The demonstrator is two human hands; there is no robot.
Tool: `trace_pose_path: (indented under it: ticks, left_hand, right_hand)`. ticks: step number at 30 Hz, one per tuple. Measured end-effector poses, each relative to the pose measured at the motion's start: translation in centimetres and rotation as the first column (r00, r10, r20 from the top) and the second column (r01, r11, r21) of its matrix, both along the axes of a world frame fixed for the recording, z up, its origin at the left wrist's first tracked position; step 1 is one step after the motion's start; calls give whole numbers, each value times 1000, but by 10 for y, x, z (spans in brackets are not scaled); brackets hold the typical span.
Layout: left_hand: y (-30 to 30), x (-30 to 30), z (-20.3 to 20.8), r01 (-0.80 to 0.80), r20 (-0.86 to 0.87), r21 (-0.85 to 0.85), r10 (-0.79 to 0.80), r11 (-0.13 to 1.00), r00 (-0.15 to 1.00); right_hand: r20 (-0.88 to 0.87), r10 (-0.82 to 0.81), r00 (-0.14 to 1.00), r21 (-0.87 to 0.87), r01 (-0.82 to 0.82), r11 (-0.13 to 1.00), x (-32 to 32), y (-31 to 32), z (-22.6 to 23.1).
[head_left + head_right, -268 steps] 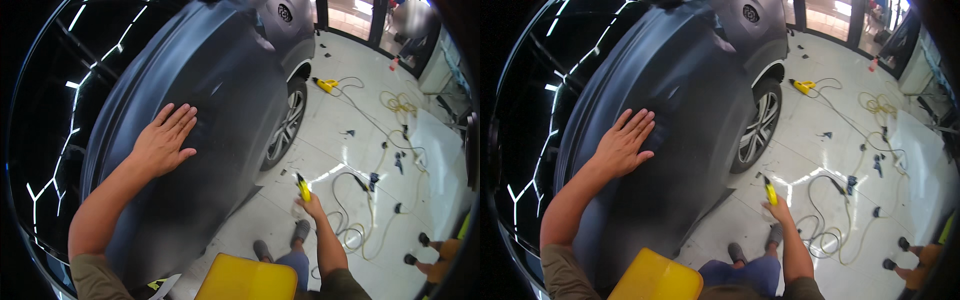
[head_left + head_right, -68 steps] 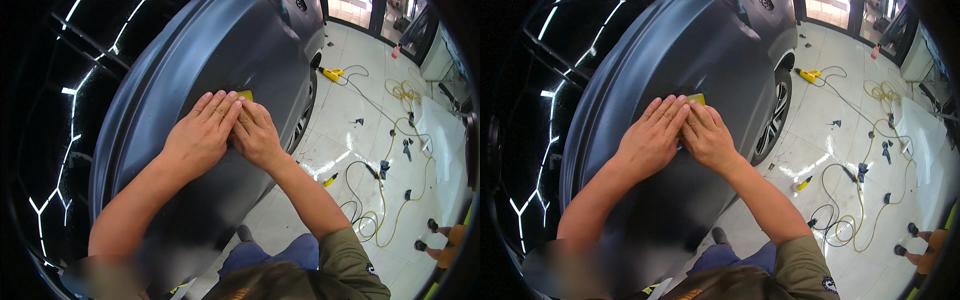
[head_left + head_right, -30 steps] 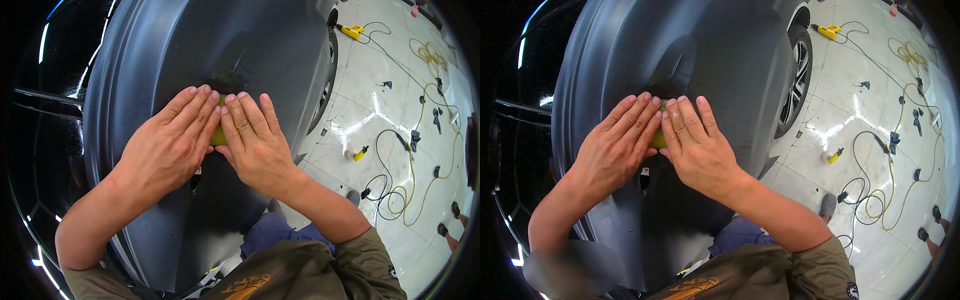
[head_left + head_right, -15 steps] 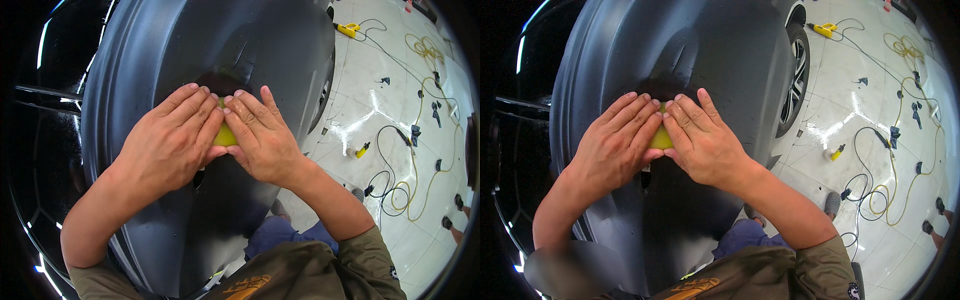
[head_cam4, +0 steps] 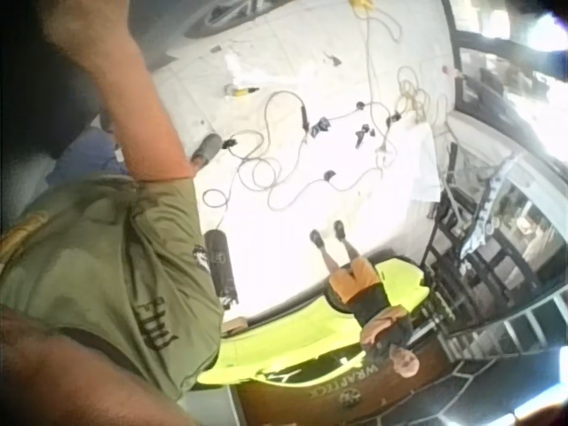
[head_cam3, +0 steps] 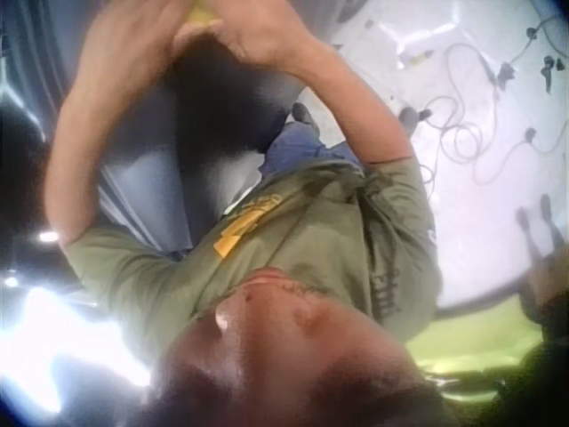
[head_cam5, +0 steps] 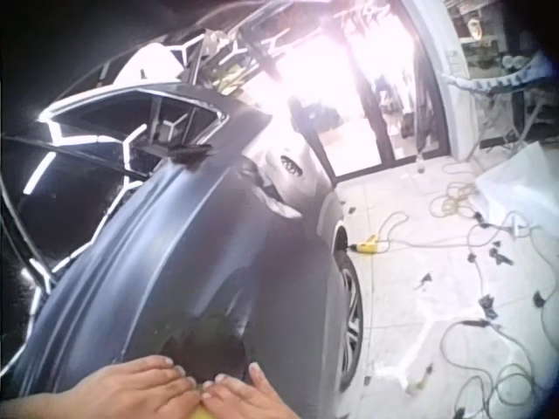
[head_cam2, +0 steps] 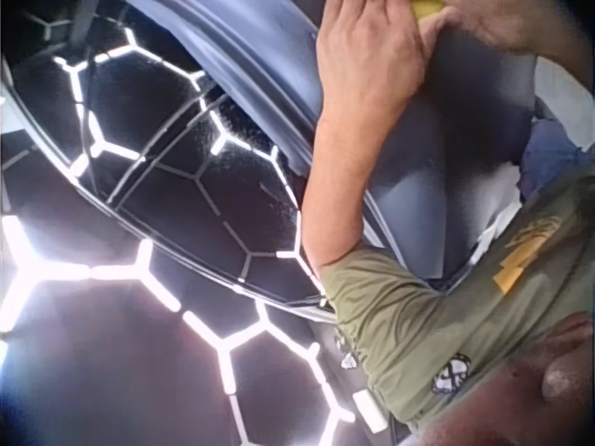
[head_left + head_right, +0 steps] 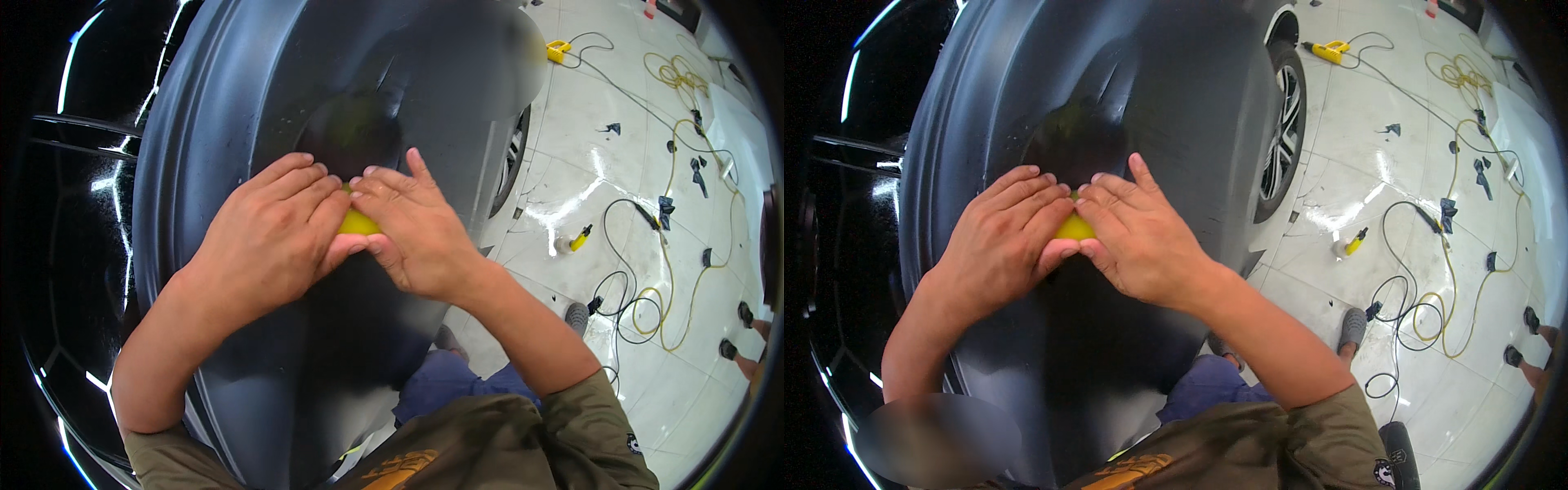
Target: The person applies a matte vinyl wrap to a car's front fender. They smooth the wrap with a yellow squeegee, cut around a sensor with a utility knife, and use a heat gun to stretch and conform the material to the curved surface.
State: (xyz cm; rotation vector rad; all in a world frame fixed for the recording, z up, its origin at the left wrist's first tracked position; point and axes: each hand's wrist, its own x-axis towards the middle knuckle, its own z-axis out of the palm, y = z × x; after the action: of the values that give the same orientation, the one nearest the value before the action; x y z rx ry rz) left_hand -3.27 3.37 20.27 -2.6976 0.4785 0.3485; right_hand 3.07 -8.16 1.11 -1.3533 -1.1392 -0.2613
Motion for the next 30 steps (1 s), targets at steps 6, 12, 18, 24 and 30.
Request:
trace_pose_path:
  ticks: [6, 12, 18, 24, 30]
  left_hand:
    - [-5, -8, 2, 11, 120, -190, 12, 982, 993]
    - [-90, -12, -75, -41, 606, -497, 380, 867, 699]
    - [-82, 18, -156, -651, 574, -330, 693, 684, 437]
    - [-92, 41, -165, -699, 546, -358, 746, 620, 382]
    - [-92, 55, -170, -677, 563, -457, 777, 577, 282]
  right_hand:
    - [-2, -26, 1000, 11, 26, 1000, 0, -24, 13]
    - [-307, 7, 952, -129, -49, 991, 9, -99, -3]
    - [-940, 333, 70, 310, -228, 923, 60, -214, -73]
    - [-877, 408, 255, 316, -333, 888, 112, -227, 23]
    - [-571, 322, 756, -123, -466, 876, 126, -124, 138]
